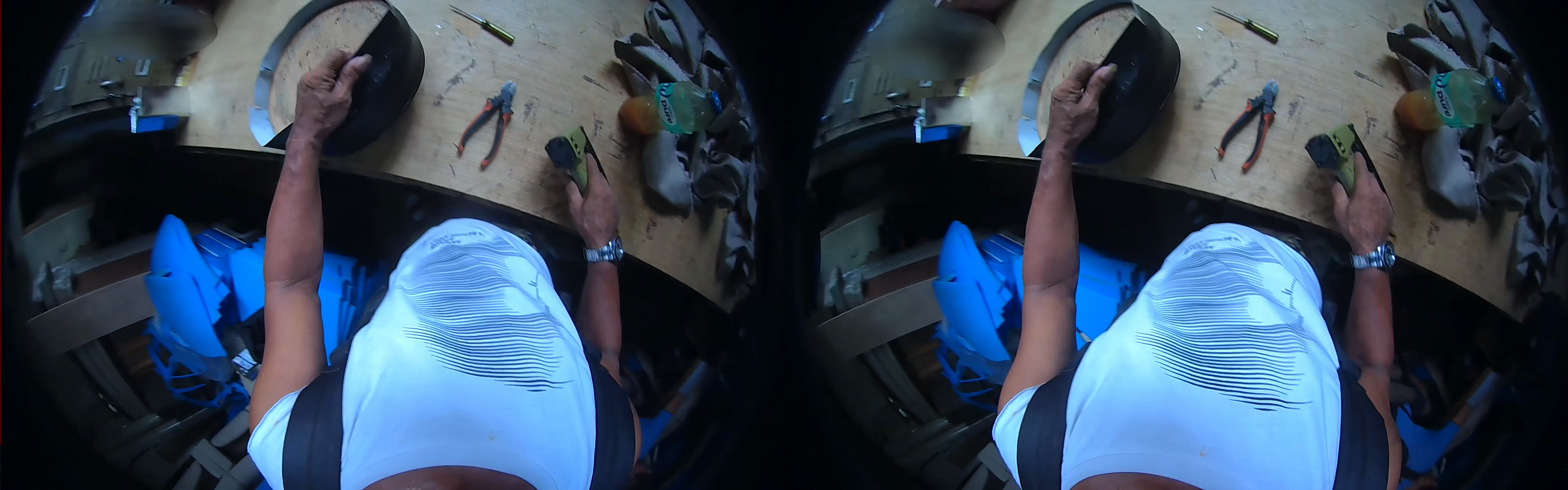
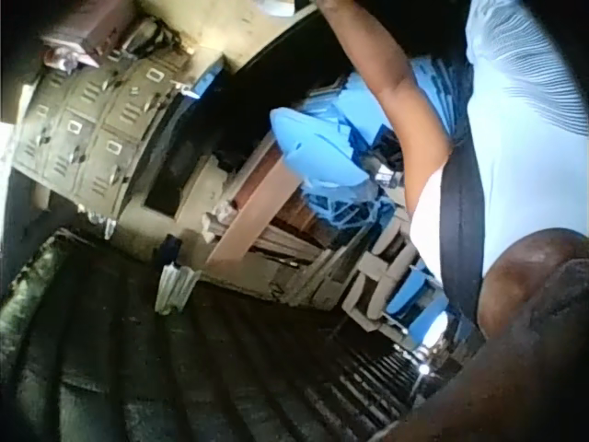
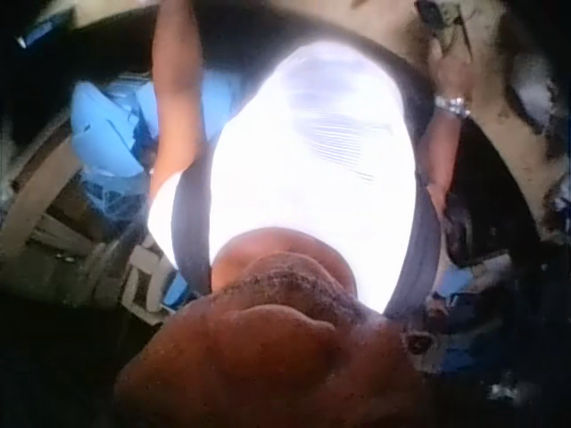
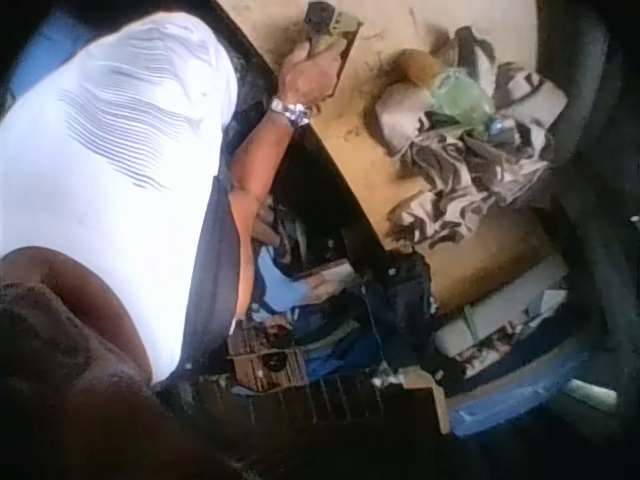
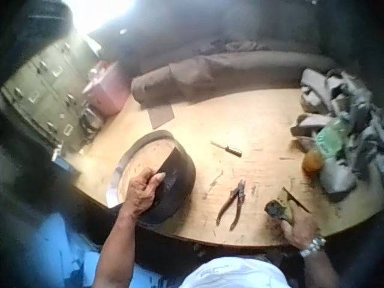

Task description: Upholster a circular chair seat by pulling black fabric over the base and securing it with a staple gun.

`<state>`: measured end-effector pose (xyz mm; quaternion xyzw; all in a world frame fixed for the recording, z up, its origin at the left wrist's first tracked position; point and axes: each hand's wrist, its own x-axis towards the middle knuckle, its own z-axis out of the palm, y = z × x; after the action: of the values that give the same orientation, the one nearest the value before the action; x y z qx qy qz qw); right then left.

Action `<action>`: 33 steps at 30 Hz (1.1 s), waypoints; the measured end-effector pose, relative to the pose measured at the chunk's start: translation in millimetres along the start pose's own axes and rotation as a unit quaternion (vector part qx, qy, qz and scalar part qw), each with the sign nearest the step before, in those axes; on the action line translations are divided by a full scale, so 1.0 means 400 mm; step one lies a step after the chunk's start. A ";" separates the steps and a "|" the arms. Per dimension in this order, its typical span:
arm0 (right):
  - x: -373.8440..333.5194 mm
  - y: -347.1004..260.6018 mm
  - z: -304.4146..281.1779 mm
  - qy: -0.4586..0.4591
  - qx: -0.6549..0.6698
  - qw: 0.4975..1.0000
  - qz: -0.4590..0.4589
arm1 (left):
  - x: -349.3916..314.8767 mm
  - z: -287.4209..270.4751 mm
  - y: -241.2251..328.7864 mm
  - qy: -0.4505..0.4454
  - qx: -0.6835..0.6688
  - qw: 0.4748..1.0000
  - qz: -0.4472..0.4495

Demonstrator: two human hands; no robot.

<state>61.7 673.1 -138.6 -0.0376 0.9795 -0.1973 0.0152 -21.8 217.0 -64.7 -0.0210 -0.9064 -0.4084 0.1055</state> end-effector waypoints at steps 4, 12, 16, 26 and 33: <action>-0.012 -0.006 -0.001 0.002 0.011 1.000 0.012 | 0.167 -0.160 0.017 0.068 0.012 0.998 -0.014; -0.004 -0.032 0.003 -0.008 -0.007 1.000 0.022 | 0.269 -0.300 -0.025 0.066 -0.037 0.994 -0.074; -0.005 -0.047 0.017 -0.020 -0.046 0.997 0.056 | 0.205 -0.207 -0.001 0.066 -0.017 0.997 -0.023; 0.003 -0.042 0.008 -0.033 -0.051 0.997 0.048 | -0.087 0.172 -0.040 0.120 0.166 0.969 0.138; 0.007 -0.006 0.040 -0.049 -0.045 0.998 -0.009 | -0.067 0.141 -0.026 0.058 0.137 0.984 0.096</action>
<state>60.0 664.8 -152.4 -0.0566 0.9851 -0.1508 0.0597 -6.7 253.4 -114.1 -0.0695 -0.9399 -0.2688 0.1985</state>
